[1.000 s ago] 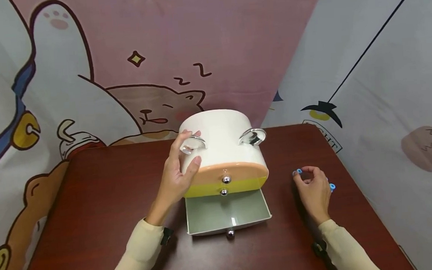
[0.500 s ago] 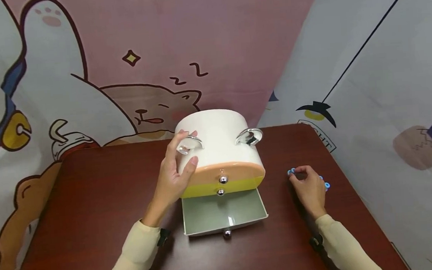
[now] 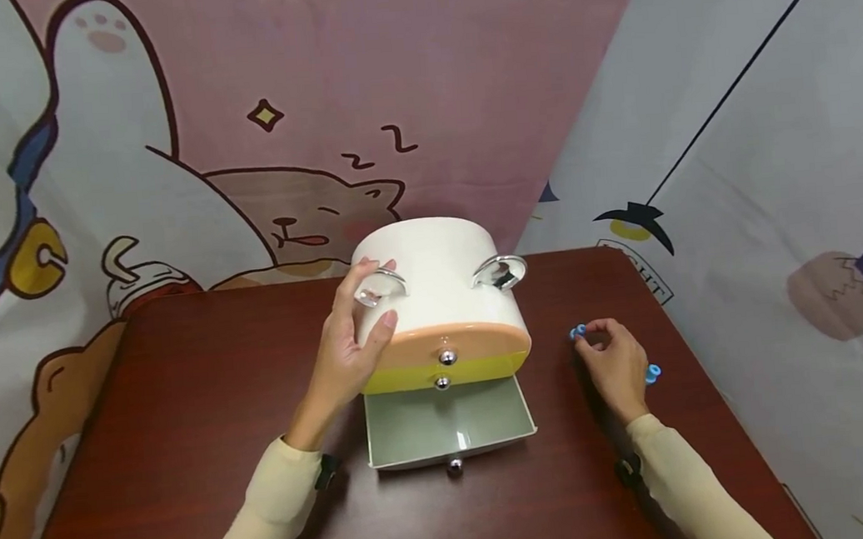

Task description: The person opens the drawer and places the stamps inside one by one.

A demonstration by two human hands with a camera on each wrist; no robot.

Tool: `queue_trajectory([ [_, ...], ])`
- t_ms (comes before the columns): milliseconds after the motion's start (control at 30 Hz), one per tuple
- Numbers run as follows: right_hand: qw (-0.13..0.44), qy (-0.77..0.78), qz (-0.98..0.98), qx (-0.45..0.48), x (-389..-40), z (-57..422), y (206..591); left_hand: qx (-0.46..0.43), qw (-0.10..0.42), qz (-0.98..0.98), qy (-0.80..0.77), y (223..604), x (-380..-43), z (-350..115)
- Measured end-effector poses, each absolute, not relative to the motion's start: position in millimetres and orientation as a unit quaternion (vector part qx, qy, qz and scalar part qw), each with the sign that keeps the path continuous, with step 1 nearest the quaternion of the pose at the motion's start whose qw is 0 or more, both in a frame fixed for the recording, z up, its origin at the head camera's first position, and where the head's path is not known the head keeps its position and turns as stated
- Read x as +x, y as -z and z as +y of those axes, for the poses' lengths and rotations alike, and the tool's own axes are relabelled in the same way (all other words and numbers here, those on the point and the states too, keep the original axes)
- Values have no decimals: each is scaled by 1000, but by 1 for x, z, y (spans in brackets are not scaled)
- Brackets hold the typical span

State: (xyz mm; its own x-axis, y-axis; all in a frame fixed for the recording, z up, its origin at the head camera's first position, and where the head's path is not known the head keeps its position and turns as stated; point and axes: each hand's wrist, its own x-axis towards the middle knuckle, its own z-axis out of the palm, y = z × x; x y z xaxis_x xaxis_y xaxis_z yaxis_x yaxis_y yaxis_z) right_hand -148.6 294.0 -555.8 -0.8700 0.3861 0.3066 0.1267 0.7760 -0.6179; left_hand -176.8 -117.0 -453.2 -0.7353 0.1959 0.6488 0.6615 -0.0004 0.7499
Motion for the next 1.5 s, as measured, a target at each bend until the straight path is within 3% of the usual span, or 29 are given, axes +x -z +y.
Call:
queue_trajectory([
  [567, 216, -303, -921, -117, -158, 293, 561, -306, 185, -687, 632, 453, -178, -116],
  [767, 252, -314, -908, -118, -155, 299, 556, -311, 181, -688, 630, 453, -181, -111],
  [1200, 297, -368, -879, -65, -132, 279, 528, -304, 190, -693, 626, 442, -175, -111],
  [1500, 286, -428, -857, -5, -106, 250, 501, -309, 196, -701, 612, 454, -180, -118],
])
